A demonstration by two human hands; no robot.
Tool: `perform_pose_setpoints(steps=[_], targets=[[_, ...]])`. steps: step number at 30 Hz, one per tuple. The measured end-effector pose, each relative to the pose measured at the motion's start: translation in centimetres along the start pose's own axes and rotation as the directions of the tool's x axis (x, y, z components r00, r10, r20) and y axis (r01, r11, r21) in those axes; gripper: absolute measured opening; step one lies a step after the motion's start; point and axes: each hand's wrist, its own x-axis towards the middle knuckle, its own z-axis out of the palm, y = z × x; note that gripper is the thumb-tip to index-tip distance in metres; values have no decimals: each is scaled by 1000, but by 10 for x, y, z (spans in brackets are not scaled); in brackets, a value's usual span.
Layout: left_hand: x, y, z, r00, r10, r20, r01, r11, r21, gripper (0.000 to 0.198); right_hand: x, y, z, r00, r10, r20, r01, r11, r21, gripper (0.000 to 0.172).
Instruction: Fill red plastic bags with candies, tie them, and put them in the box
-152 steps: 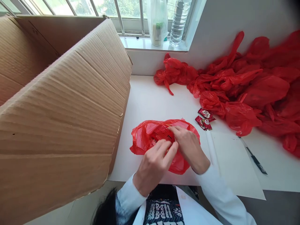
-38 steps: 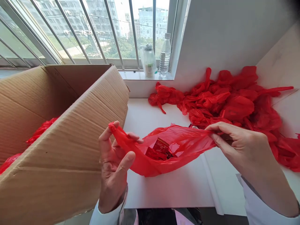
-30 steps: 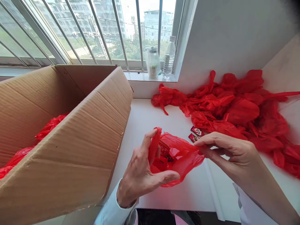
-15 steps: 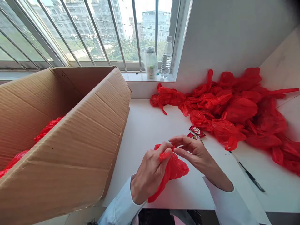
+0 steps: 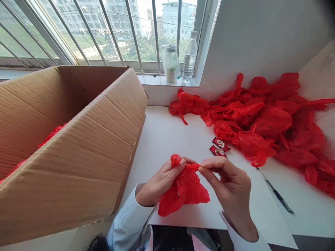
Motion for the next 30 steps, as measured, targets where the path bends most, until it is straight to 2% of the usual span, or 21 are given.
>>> perform_pose_setpoints(steps=[1,3,4,5,6,8,10,11,12,13,14,16,17,18,20,21,23,25,26,28,30], targets=[[1,-1,-1,999,-27,38,31,995,-97,37,-3,-9,3,986,-153,74,159,983,-89,11],[0,-1,-3,991,-60,117,85,973,-216,34,-7,-23,8,878,-388,280,453,864,-220,14],[-1,-1,-4,989,-57,138,87,971,-221,31,-9,-27,9,818,-437,373,545,796,-263,15],[-3,0,-6,989,-40,144,68,978,-196,27,-10,-27,9,782,-446,436,593,748,-298,16],[-5,1,-9,990,-10,144,32,988,-150,24,-11,-26,8,772,-425,472,600,732,-322,17],[-10,4,-14,985,44,164,-44,999,-7,20,-12,-18,4,790,-364,493,542,792,-283,17],[-15,8,-16,973,100,207,-139,974,180,18,-10,-6,-1,861,-306,406,398,903,-163,13],[-18,10,-16,964,127,235,-194,938,288,18,-8,1,-3,903,-256,344,301,950,-85,13],[-22,12,-14,955,161,251,-255,878,405,19,-6,8,-4,934,-184,306,193,981,1,22],[-25,13,-12,946,196,259,-308,793,525,18,-3,14,-4,944,-107,312,82,992,91,35],[-29,14,-8,939,225,261,-343,687,641,17,1,20,-2,927,-44,372,-22,985,172,49],[-34,12,-1,925,291,242,-354,435,828,15,6,29,2,841,5,540,-178,947,268,61],[-36,9,1,907,358,224,-338,298,893,15,8,33,5,807,21,591,-226,934,276,58],[-37,6,3,871,440,217,-314,161,935,16,9,36,7,794,55,605,-262,930,259,52],[-34,-5,2,748,620,237,-262,-52,964,18,10,40,11,801,149,579,-315,929,196,43],[-32,-11,0,677,690,255,-248,-111,962,20,11,42,12,800,182,572,-330,929,167,40],[-25,-23,-6,569,776,272,-261,-143,955,21,12,46,13,776,168,608,-305,944,129,35],[-20,-29,-11,488,829,272,-274,-150,950,19,15,48,13,759,84,646,-200,974,109,35],[-19,-30,-13,458,845,274,-261,-167,951,17,16,47,13,768,40,640,-129,987,94,32],[-22,-29,-16,431,854,292,-235,-206,950,16,18,43,11,813,-38,581,55,998,-12,26],[-29,-27,-19,457,837,302,-282,-185,941,23,20,36,7,844,-144,517,289,934,-212,25]])
